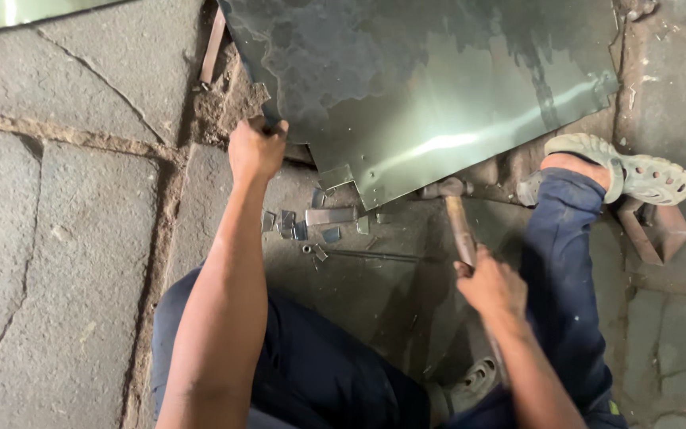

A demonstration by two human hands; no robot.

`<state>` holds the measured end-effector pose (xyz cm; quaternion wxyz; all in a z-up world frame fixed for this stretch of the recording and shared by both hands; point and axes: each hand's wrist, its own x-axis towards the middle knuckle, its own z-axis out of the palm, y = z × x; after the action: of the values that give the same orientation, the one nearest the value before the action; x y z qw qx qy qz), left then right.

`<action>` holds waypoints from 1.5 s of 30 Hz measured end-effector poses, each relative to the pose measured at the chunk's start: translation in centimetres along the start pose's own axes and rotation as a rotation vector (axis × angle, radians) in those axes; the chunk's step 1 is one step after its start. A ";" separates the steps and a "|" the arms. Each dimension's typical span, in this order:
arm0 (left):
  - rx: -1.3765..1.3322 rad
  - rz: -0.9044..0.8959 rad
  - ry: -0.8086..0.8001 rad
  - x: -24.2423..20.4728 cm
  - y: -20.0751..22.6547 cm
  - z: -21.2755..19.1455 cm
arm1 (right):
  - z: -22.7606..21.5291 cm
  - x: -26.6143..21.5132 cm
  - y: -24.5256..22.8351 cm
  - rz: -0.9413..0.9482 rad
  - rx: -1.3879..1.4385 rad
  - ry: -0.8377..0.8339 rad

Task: The person uses a hammer and a metal punch to cut small rectangular pieces from a large metal sheet. They repeatedly position the punch and strike it to separate the pieces, which accumulate on the floor.

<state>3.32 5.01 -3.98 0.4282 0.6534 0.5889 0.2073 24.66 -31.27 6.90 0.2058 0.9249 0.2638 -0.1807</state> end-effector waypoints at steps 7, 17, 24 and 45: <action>0.056 0.066 0.120 0.9 -0.1 1.0 | -0.6 -2.1 1.5 0.026 -0.011 -0.037; -0.026 -0.005 0.040 0.6 1.0 0.0 | 1.7 -4.5 -9.6 -0.555 0.203 0.016; -0.681 0.050 -0.161 -0.5 5.1 -2.7 | 0.8 -2.6 -12.7 -0.778 0.496 0.588; -0.938 -0.088 0.218 -1.1 5.5 -5.4 | -2.3 17.9 -5.0 0.333 2.019 -0.210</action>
<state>2.13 6.03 3.61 0.6208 0.3388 0.5005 0.4993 36.57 -18.87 -0.54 -0.6231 0.6712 -0.1622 -0.3675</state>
